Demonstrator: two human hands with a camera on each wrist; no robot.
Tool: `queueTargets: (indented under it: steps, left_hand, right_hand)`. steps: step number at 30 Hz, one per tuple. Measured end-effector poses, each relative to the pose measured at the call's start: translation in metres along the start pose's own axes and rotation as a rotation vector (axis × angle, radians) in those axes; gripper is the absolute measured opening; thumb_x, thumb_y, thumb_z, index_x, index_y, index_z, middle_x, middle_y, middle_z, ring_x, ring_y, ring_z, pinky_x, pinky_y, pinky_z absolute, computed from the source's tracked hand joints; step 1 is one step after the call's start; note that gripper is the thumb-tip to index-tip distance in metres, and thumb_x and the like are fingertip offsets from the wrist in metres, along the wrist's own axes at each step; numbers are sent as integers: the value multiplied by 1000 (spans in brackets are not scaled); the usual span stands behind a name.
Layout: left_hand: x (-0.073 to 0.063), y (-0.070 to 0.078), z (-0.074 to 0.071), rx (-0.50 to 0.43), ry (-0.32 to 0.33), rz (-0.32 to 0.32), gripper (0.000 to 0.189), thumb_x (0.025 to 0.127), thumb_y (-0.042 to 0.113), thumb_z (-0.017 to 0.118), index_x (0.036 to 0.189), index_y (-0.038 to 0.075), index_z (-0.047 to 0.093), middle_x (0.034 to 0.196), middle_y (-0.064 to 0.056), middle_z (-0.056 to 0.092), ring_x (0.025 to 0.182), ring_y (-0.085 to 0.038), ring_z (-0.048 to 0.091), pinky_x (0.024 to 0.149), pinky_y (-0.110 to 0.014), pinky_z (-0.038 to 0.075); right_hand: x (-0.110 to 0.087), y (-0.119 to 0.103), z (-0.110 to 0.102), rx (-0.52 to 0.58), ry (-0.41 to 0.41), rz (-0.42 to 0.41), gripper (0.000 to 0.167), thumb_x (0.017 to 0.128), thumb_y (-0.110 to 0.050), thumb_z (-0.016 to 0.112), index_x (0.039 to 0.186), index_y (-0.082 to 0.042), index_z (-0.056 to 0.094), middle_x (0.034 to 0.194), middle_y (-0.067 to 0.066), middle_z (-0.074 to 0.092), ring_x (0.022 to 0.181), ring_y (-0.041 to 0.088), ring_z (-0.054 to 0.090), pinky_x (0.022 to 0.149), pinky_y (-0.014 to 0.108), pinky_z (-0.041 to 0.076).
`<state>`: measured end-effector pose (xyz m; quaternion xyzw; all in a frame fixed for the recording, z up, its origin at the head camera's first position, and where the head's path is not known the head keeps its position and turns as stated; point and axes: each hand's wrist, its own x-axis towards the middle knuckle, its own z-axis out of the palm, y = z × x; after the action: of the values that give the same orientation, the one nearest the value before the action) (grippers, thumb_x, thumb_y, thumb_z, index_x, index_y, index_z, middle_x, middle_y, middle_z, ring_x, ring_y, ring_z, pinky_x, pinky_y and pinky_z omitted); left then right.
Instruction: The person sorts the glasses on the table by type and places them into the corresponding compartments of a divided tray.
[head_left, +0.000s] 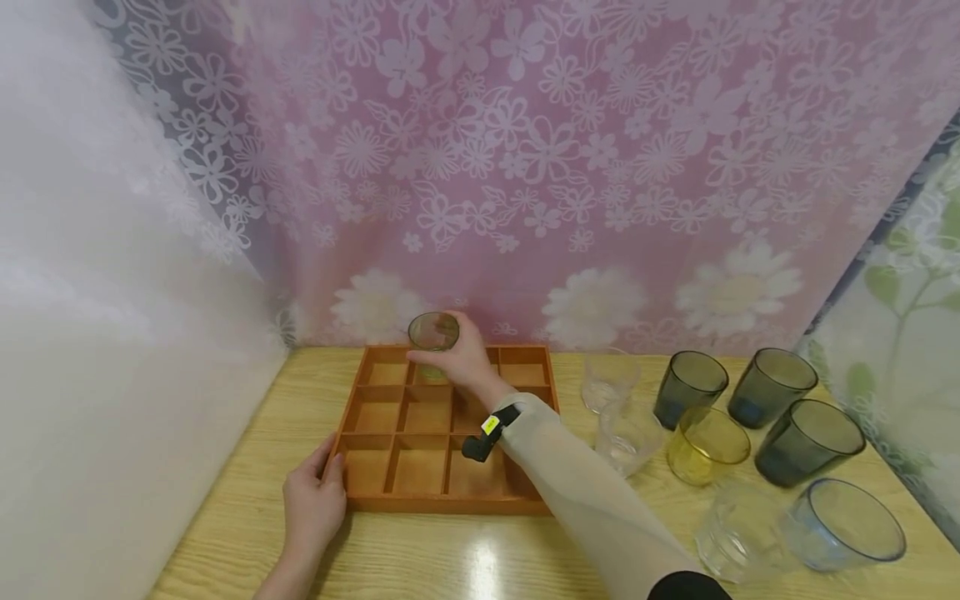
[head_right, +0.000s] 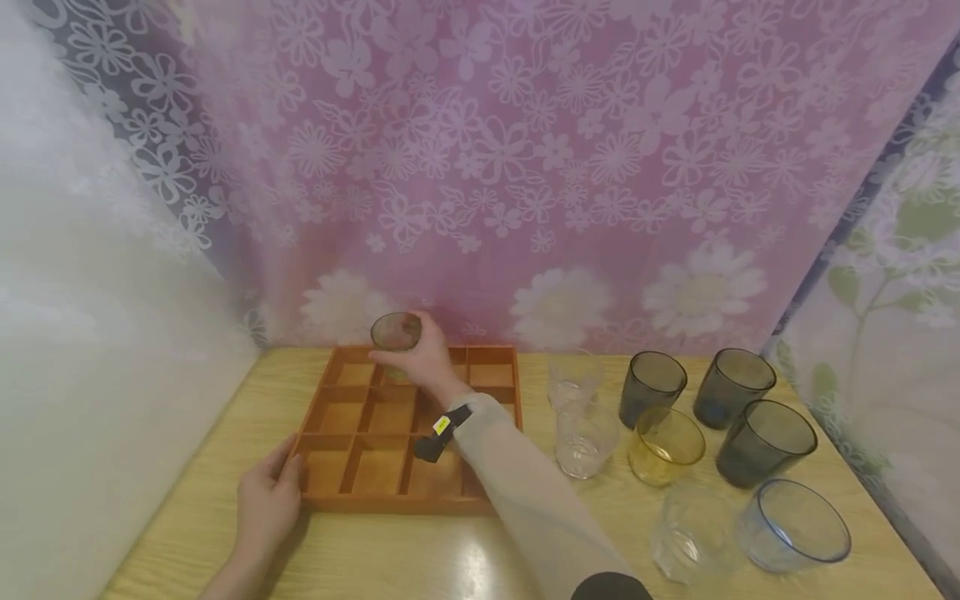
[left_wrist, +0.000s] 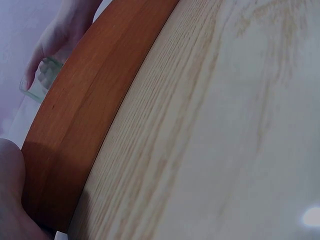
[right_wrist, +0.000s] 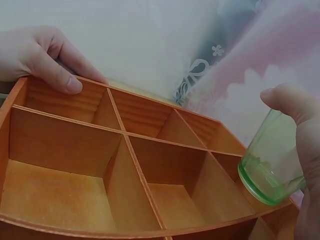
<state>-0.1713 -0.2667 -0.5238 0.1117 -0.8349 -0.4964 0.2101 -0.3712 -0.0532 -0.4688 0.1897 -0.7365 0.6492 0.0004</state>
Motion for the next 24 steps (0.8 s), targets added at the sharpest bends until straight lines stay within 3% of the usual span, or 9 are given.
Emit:
queueTargets:
  steps: [8, 15, 24]
  left_hand:
    - [0, -2, 0, -1, 7, 14, 39, 104, -4, 59, 142, -11, 60, 136, -28, 64, 129, -37, 59, 90, 0, 36]
    - [1, -3, 1, -1, -2, -2, 39, 105, -2, 59, 143, -10, 59, 138, -27, 63, 131, -36, 58, 91, -3, 37]
    - [1, -5, 2, -6, -1, -11, 39, 105, -2, 59, 144, -9, 60, 138, -26, 63, 131, -35, 58, 91, -2, 38]
  right_hand:
    - [1, 12, 7, -79, 2, 41, 86, 79, -29, 98, 149, -13, 51, 140, 1, 58, 128, 21, 56, 105, 40, 51]
    - [-2, 15, 8, -149, -28, 59, 90, 79, -26, 97, 153, -8, 49, 146, 9, 57, 134, 29, 54, 109, 45, 48]
    - [-2, 16, 5, -262, -87, 69, 99, 78, -26, 98, 159, -8, 43, 152, 10, 53, 140, 30, 49, 113, 48, 44]
